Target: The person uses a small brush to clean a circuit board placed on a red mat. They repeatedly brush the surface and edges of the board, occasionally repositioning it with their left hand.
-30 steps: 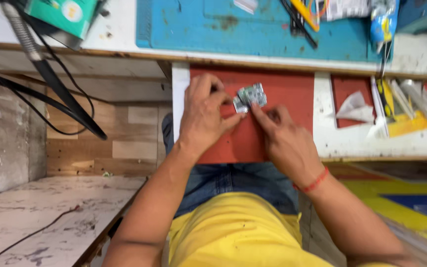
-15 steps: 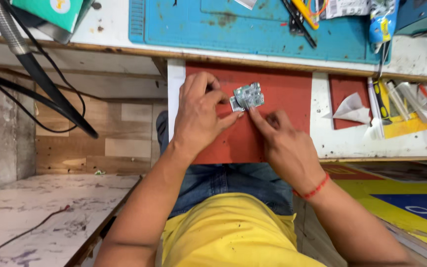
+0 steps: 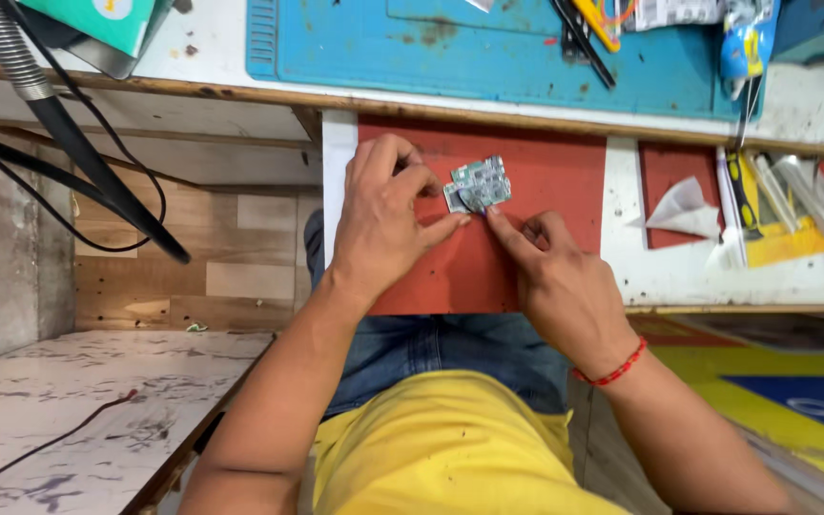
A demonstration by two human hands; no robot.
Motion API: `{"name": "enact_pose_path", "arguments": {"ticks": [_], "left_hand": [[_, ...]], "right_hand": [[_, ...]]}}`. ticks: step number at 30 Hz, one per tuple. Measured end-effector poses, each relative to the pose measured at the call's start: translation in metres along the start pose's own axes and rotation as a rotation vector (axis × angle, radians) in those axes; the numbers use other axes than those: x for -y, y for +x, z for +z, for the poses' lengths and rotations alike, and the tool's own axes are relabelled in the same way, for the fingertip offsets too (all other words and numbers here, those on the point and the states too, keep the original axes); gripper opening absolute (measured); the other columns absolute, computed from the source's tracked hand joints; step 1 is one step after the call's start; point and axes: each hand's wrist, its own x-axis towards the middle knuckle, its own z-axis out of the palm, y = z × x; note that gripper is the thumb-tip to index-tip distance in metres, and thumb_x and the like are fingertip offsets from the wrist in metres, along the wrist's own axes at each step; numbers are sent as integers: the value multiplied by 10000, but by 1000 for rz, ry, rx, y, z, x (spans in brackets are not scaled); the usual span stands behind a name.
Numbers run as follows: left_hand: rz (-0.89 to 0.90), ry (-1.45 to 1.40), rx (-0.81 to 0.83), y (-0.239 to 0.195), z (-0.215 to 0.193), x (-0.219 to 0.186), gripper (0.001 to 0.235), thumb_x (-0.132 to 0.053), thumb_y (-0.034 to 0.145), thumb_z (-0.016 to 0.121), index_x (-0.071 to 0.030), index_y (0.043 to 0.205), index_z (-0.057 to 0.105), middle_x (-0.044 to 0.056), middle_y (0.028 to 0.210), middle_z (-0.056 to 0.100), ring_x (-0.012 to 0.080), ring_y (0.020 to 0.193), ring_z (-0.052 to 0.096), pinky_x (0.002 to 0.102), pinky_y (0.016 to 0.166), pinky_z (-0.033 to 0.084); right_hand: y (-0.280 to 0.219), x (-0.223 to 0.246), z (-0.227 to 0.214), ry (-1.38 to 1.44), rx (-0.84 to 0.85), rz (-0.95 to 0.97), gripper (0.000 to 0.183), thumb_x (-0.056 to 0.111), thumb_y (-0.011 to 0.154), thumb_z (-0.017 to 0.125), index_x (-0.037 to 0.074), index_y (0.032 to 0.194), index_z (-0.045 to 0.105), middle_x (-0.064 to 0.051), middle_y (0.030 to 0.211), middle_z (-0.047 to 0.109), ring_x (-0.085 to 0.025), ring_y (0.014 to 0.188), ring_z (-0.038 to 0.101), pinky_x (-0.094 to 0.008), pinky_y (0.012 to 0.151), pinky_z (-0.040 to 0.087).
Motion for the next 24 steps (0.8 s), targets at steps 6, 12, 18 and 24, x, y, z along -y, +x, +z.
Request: {"name": "enact_pose_path", "arguments": {"ticks": [6, 12, 18, 24], "left_hand": [[-44, -7, 46, -13, 1, -5, 488, -202, 595, 996, -62, 885, 630, 106, 1041, 547, 323, 1017, 537, 442, 899, 458], [-48, -31, 37, -24, 6, 1, 493, -214, 604, 1004, -70, 886, 627, 92, 1026, 543, 308, 1018, 545, 443, 903, 450], [-49, -18, 33, -18, 6, 2, 464, -205, 606, 996, -82, 866, 633, 74, 1011, 544, 290, 1019, 545, 440, 920, 452], [-36, 0, 6, -17, 4, 0, 461, -195, 593, 988, -74, 883, 651, 96, 1032, 546, 308, 1037, 540, 442, 918, 452]], "right_hand": [[-15, 0, 9, 46, 78, 18, 603, 15, 870, 581, 213, 1438, 616, -112, 1068, 640, -358, 685, 674, -463, 571, 554], [-18, -12, 8, 16, 67, 7, 627, 20, 842, 601, 214, 1439, 617, -112, 1059, 641, -360, 644, 660, -463, 554, 547], [-9, -19, 3, -12, 26, -63, 636, 6, 843, 597, 204, 1447, 614, -111, 1027, 634, -328, 625, 657, -431, 524, 542], [2, -15, 3, 22, 36, -55, 600, 24, 861, 590, 219, 1427, 633, -105, 1036, 636, -331, 605, 649, -441, 517, 539]]}}
